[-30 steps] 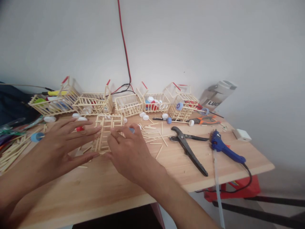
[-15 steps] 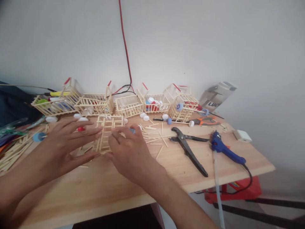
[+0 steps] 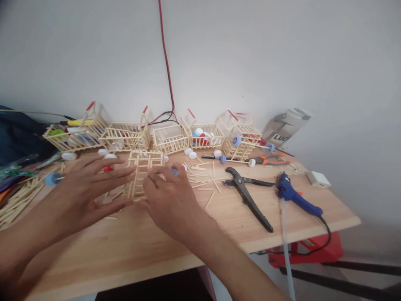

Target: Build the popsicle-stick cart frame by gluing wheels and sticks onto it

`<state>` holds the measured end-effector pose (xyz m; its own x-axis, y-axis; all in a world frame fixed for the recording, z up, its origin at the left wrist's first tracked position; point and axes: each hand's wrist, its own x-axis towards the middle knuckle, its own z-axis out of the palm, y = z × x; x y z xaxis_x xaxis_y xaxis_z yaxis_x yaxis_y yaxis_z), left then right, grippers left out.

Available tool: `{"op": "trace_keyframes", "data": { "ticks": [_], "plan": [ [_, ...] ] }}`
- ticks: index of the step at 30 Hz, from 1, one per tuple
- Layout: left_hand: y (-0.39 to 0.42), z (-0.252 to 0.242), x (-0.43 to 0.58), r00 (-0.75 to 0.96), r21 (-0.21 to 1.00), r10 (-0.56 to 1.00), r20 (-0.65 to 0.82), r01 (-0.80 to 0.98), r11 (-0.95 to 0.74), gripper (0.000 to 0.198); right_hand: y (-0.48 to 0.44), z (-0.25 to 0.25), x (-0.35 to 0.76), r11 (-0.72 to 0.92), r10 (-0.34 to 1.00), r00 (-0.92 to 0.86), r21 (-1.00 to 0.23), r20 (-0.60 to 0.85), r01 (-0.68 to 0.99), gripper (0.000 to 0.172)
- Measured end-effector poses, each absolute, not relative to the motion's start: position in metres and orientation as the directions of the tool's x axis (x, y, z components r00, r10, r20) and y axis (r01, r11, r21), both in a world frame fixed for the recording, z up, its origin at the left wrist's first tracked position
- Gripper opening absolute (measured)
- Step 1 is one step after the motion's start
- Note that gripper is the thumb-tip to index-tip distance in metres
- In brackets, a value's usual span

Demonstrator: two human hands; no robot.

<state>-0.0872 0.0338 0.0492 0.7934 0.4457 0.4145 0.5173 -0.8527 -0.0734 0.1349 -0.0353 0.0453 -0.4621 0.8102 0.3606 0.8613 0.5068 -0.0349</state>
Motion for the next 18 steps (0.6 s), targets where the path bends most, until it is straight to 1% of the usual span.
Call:
{"op": "trace_keyframes", "data": {
  "ticks": [5,10,18],
  "plan": [
    [0.0334,0.0503,-0.0862,0.789,-0.084,0.443,0.425,0.522,-0.849,0.035,-0.0351,0.0445,0.1352,0.510,0.806,-0.464,-0.033,0.368,0.860,0.033],
    [0.0339,0.0504,-0.0855,0.800,-0.104,0.420,0.428,0.506,-0.856,0.036,-0.0344,0.0444,0.1354,0.513,0.803,-0.466,-0.032,0.372,0.858,0.034],
    [0.0337,0.0500,-0.0860,0.785,-0.063,0.449,0.426,0.521,-0.851,0.033,-0.0349,0.0455,0.1355,0.513,0.807,-0.466,-0.039,0.364,0.858,0.034]
  ]
}}
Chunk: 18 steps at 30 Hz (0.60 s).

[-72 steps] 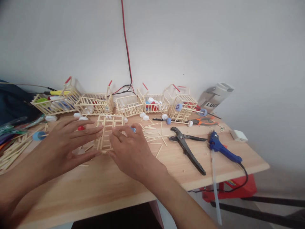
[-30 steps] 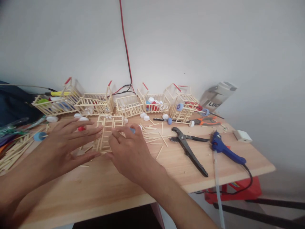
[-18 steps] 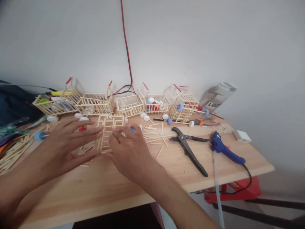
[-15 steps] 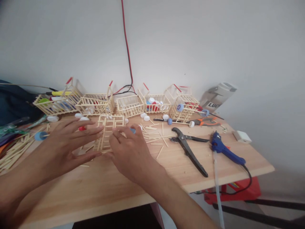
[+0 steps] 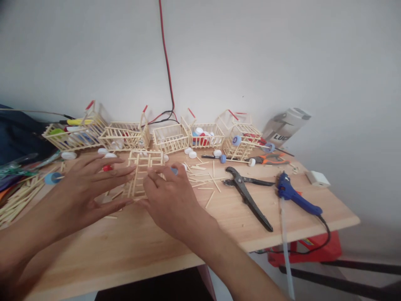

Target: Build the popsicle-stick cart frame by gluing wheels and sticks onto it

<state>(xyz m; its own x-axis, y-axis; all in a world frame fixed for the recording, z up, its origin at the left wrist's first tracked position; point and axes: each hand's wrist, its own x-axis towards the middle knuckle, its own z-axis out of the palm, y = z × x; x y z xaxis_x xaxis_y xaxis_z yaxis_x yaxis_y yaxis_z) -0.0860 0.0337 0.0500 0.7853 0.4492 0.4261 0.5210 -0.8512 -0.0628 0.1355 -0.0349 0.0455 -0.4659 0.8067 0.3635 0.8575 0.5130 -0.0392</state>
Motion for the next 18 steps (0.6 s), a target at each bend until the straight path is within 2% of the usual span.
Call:
{"op": "trace_keyframes", "data": {
  "ticks": [5,18],
  "plan": [
    [0.0330,0.0512,-0.0853,0.792,-0.079,0.449,0.413,0.522,-0.849,0.035,-0.0352,0.0443,0.1344,0.511,0.810,-0.466,-0.039,0.355,0.859,0.035],
    [0.0315,0.0517,-0.0859,0.776,-0.007,0.492,0.394,0.538,-0.843,0.038,-0.0359,0.0438,0.1353,0.509,0.804,-0.456,-0.046,0.382,0.860,0.033]
  ]
}}
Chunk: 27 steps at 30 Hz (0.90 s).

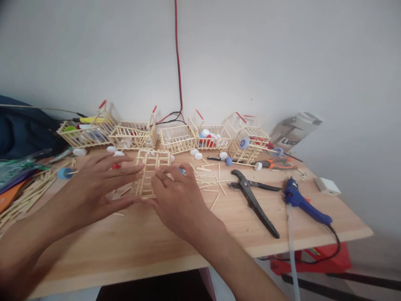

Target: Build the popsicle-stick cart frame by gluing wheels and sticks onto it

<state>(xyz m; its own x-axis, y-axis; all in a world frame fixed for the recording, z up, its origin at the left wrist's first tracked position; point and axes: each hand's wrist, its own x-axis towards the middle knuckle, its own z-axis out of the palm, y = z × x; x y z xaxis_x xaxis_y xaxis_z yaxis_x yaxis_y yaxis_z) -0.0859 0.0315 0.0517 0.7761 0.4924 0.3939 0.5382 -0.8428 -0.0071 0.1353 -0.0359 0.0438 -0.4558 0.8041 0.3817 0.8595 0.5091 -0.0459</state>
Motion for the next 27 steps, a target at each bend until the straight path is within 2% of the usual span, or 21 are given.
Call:
{"op": "trace_keyframes", "data": {
  "ticks": [8,20,27],
  "plan": [
    [0.0305,0.0499,-0.0874,0.775,-0.005,0.504,0.381,0.547,-0.837,0.037,-0.0350,0.0438,0.1350,0.517,0.789,-0.467,-0.021,0.399,0.856,0.033],
    [0.0281,0.0506,-0.0855,0.748,0.075,0.555,0.364,0.570,-0.818,0.034,-0.0344,0.0463,0.1344,0.527,0.766,-0.488,0.026,0.419,0.849,0.032],
    [0.0273,0.0498,-0.0858,0.741,0.086,0.543,0.396,0.559,-0.825,0.036,-0.0330,0.0469,0.1355,0.523,0.750,-0.490,0.054,0.444,0.851,0.028]
  ]
}}
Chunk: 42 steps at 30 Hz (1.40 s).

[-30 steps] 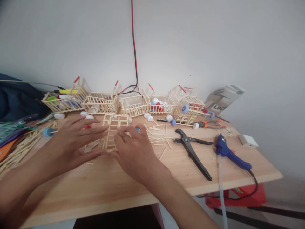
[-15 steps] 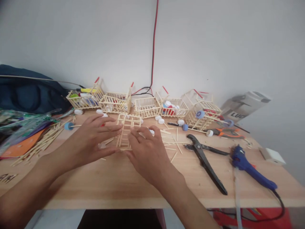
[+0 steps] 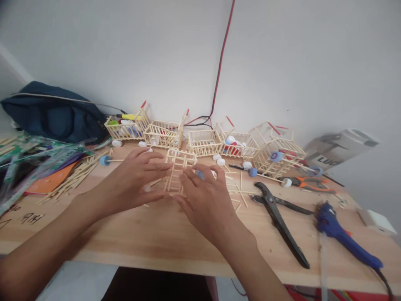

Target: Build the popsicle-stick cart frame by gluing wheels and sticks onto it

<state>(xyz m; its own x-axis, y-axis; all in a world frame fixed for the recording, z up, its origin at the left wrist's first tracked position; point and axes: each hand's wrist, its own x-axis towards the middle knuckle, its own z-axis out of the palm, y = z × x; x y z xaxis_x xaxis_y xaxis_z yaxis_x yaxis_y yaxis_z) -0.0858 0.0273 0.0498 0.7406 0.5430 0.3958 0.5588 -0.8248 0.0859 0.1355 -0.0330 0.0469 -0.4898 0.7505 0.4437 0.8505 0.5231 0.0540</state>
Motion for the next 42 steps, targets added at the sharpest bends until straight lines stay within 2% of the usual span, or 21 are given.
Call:
{"op": "trace_keyframes", "data": {
  "ticks": [17,24,34,42],
  "plan": [
    [0.0260,0.0544,-0.0835,0.754,0.085,0.537,0.379,0.549,-0.831,0.039,-0.0298,0.0466,0.1394,0.526,0.763,-0.510,0.078,0.397,0.847,0.034],
    [0.0246,0.0594,-0.0853,0.753,0.095,0.546,0.367,0.553,-0.827,0.021,-0.0300,0.0469,0.1413,0.540,0.760,-0.521,0.066,0.388,0.839,0.034],
    [0.0217,0.0568,-0.0867,0.764,0.073,0.536,0.360,0.549,-0.832,0.022,-0.0339,0.0448,0.1364,0.519,0.765,-0.520,0.114,0.379,0.847,0.033],
    [0.0187,0.0567,-0.0829,0.759,0.035,0.543,0.360,0.570,-0.821,0.033,-0.0337,0.0421,0.1350,0.523,0.751,-0.523,0.119,0.403,0.844,0.031]
  ]
}}
